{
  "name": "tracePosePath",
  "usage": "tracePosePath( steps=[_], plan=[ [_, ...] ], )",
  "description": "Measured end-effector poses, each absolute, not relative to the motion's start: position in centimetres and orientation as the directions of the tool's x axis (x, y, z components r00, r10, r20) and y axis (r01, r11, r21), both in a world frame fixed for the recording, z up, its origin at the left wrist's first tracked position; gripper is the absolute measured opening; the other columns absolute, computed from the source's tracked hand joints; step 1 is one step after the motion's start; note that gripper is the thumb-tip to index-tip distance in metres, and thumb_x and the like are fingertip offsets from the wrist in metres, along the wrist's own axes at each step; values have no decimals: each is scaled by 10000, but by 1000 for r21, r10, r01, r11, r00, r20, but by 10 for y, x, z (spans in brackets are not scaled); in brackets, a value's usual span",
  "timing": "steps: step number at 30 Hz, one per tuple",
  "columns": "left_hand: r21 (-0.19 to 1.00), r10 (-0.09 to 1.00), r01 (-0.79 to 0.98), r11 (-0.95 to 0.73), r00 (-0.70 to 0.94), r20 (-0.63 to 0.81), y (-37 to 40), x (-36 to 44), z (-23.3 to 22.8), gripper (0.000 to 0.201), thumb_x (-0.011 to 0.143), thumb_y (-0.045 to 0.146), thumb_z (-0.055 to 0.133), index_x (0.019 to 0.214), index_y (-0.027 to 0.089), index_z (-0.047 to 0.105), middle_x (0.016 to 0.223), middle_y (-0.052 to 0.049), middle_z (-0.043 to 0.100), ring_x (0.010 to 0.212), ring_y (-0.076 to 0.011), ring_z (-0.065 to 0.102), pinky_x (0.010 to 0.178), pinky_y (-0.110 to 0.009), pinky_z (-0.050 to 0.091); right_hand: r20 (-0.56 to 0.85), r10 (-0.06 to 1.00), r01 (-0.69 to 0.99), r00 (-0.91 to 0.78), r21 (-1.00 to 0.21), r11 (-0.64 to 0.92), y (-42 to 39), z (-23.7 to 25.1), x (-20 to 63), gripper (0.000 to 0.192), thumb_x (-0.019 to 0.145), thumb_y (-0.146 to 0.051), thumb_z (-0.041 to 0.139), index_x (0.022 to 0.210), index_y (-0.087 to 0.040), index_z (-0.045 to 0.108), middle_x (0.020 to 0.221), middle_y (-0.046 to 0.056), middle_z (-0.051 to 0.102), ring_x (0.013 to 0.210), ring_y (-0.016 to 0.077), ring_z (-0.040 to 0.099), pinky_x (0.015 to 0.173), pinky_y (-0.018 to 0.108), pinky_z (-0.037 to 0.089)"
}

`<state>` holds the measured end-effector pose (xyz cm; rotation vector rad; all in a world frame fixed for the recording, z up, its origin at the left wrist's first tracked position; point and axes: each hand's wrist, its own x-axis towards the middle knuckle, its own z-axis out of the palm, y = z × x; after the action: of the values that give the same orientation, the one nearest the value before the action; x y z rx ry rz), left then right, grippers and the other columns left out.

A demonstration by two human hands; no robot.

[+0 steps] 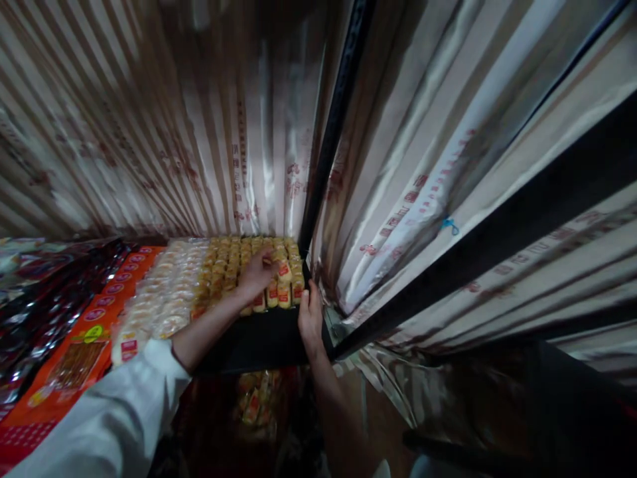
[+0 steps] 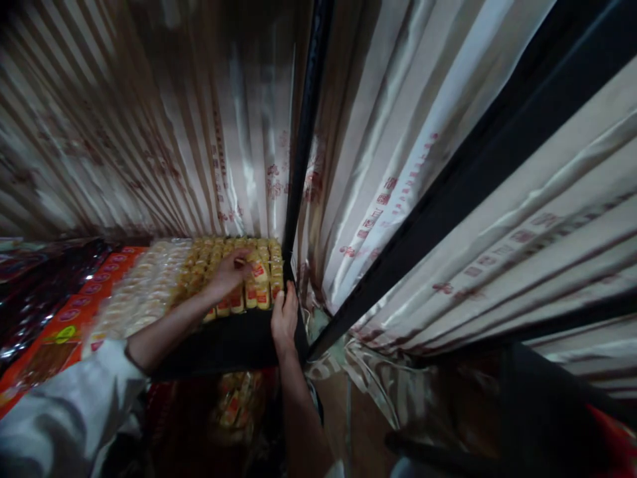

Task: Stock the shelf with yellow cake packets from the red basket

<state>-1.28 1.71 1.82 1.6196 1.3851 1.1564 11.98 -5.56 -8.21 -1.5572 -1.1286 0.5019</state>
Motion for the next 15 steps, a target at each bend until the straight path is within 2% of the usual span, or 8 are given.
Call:
tracePosePath(
  steps=[4,9,15],
  plan=[
    [866,965,430,-255,52,259,63,20,22,307,736,112,614,1041,149,602,871,-25,652,722,-125,601,738,-267,496,243,885,448,397,-893,44,-36,-98,119,621,926,-500,249,1399,-113,355,1442,143,378,1346,227,317,1116,441,245],
    [783,934,514,-351,137,329,102,60,12,313,756,113,592,1063,173,598,916,-25,650,789,-141,612,789,-278,491,366,877,557,312,-818,143,-36,-107,116,564,948,-438,242,1399,-124,364,1442,124,386,1340,210,329,1107,439,272],
    [621,900,652,-435,328,285,121,78,-7,288,772,107,557,1049,166,608,1019,-83,617,870,-186,604,840,-323,465,332,888,551,317,-827,113,-36,-108,116,545,956,-411,239,1404,-125,358,1437,122,395,1339,203,332,1110,438,277]
  ],
)
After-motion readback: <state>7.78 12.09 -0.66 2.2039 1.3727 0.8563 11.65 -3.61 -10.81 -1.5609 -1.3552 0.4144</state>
